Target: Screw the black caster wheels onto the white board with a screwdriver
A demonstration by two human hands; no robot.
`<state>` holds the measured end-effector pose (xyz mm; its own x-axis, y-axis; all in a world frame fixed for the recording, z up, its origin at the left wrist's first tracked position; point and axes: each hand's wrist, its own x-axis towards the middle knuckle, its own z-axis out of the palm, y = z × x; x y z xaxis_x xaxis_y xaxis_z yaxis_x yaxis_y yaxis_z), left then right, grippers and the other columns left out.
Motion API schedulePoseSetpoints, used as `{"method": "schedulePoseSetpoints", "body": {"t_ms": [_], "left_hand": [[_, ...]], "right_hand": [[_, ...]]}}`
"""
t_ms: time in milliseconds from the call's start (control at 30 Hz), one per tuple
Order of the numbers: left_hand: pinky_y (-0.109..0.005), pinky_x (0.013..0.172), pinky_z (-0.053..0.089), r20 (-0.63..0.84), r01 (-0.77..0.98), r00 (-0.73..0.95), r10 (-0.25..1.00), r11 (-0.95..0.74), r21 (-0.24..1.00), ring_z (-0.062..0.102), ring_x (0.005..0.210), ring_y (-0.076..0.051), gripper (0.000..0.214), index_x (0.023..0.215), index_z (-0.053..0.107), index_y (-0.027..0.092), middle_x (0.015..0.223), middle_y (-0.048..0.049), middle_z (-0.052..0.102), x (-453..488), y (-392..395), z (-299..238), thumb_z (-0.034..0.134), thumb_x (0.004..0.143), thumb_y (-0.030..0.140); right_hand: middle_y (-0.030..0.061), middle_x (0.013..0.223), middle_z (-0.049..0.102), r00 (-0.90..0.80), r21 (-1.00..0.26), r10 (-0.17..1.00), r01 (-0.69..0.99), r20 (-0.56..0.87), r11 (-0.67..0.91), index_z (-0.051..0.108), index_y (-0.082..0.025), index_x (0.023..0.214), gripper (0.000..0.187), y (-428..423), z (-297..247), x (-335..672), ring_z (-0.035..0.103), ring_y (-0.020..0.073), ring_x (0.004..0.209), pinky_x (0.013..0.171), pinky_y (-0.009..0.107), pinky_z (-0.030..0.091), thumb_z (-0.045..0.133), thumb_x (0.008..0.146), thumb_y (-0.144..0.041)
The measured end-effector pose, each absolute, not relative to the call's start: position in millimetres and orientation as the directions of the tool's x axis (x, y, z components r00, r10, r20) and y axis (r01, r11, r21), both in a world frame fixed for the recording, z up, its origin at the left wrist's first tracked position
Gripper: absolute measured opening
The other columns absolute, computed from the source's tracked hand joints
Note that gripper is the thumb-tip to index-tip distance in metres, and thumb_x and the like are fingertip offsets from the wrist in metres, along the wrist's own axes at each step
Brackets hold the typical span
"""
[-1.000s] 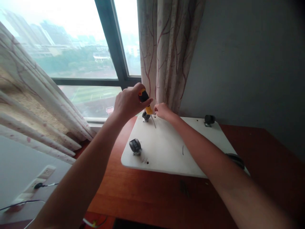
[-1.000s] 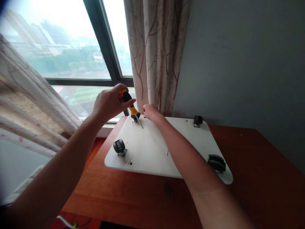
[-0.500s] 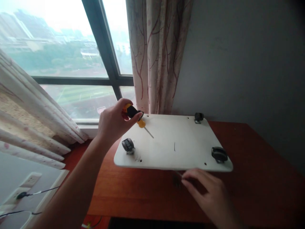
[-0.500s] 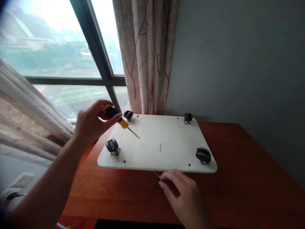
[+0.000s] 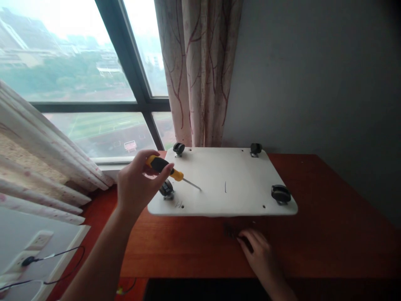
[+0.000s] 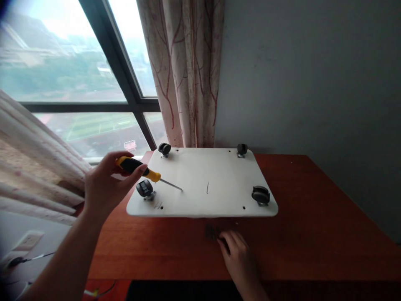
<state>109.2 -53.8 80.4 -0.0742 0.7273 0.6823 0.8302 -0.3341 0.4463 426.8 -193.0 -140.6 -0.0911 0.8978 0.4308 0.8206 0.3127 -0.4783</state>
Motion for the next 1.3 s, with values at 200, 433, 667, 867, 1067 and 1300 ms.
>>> {"method": "schedulePoseSetpoints", "body": {"t_ms": [200, 433, 667, 867, 1067, 1300], "left_hand": [[-0.021, 0.059, 0.053, 0.655, 0.818, -0.116, 0.747, -0.302, 0.489, 0.068, 0.062, -0.013, 0.036, 0.102, 0.063, 0.024, 0.076, 0.0054, 0.069, 104.6, -55.8, 79.5, 0.080, 0.077, 0.042], [-0.026, 0.064, 0.055, 0.592, 0.808, -0.135, 0.794, -0.258, 0.530, 0.068, 0.066, -0.015, 0.036, 0.104, 0.061, 0.026, 0.080, 0.0044, 0.070, 108.2, -62.1, 87.4, 0.079, 0.079, 0.043], [-0.025, 0.063, 0.054, 0.633, 0.824, -0.110, 0.767, -0.285, 0.489, 0.068, 0.065, -0.015, 0.036, 0.105, 0.062, 0.025, 0.078, 0.0031, 0.070, 105.2, -60.7, 82.0, 0.077, 0.079, 0.045], [-0.026, 0.063, 0.055, 0.635, 0.832, -0.111, 0.764, -0.278, 0.481, 0.068, 0.065, -0.016, 0.036, 0.104, 0.063, 0.025, 0.077, 0.0028, 0.070, 106.8, -62.9, 81.5, 0.077, 0.078, 0.047], [-0.028, 0.060, 0.056, 0.619, 0.783, -0.177, 0.766, -0.272, 0.560, 0.066, 0.062, -0.015, 0.037, 0.104, 0.063, 0.027, 0.080, 0.0026, 0.068, 112.5, -73.2, 81.6, 0.077, 0.077, 0.048], [-0.034, 0.078, 0.059, 0.611, 0.710, -0.187, 0.770, -0.324, 0.625, 0.069, 0.082, -0.020, 0.038, 0.108, 0.062, 0.027, 0.097, -0.0008, 0.070, 121.2, -92.8, 65.7, 0.079, 0.078, 0.043]], "right_hand": [[0.0076, 0.100, 0.073, -0.127, -0.533, 0.925, 0.786, 0.358, 0.314, 0.067, -0.023, 0.103, 0.018, -194.3, -129.5, 420.2, 0.072, 0.0230, 0.092, 0.083, 0.038, 0.061, 0.050, 0.097, -0.019], [0.0094, 0.113, 0.073, -0.109, -0.527, 0.918, 0.791, 0.381, 0.312, 0.068, -0.024, 0.118, 0.027, -195.0, -131.6, 417.9, 0.072, 0.0262, 0.102, 0.088, 0.041, 0.062, 0.057, 0.094, -0.022], [0.0110, 0.115, 0.072, -0.107, -0.546, 0.919, 0.776, 0.379, 0.316, 0.069, -0.021, 0.117, 0.027, -189.5, -134.2, 406.6, 0.072, 0.0264, 0.106, 0.091, 0.042, 0.062, 0.055, 0.094, -0.019], [0.0112, 0.125, 0.067, -0.148, -0.557, 0.928, 0.763, 0.342, 0.327, 0.071, -0.024, 0.120, 0.033, -182.3, -125.4, 398.5, 0.069, 0.0250, 0.112, 0.096, 0.041, 0.059, 0.055, 0.093, -0.015], [0.0097, 0.120, 0.069, -0.188, -0.546, 0.922, 0.759, 0.339, 0.356, 0.076, -0.024, 0.110, 0.033, -180.7, -117.9, 386.4, 0.070, 0.0246, 0.107, 0.095, 0.040, 0.060, 0.057, 0.089, -0.008], [0.0094, 0.121, 0.069, -0.198, -0.580, 0.924, 0.731, 0.326, 0.361, 0.073, -0.024, 0.117, 0.037, -184.2, -116.2, 368.7, 0.070, 0.0247, 0.109, 0.096, 0.038, 0.060, 0.064, 0.085, -0.007]]}}
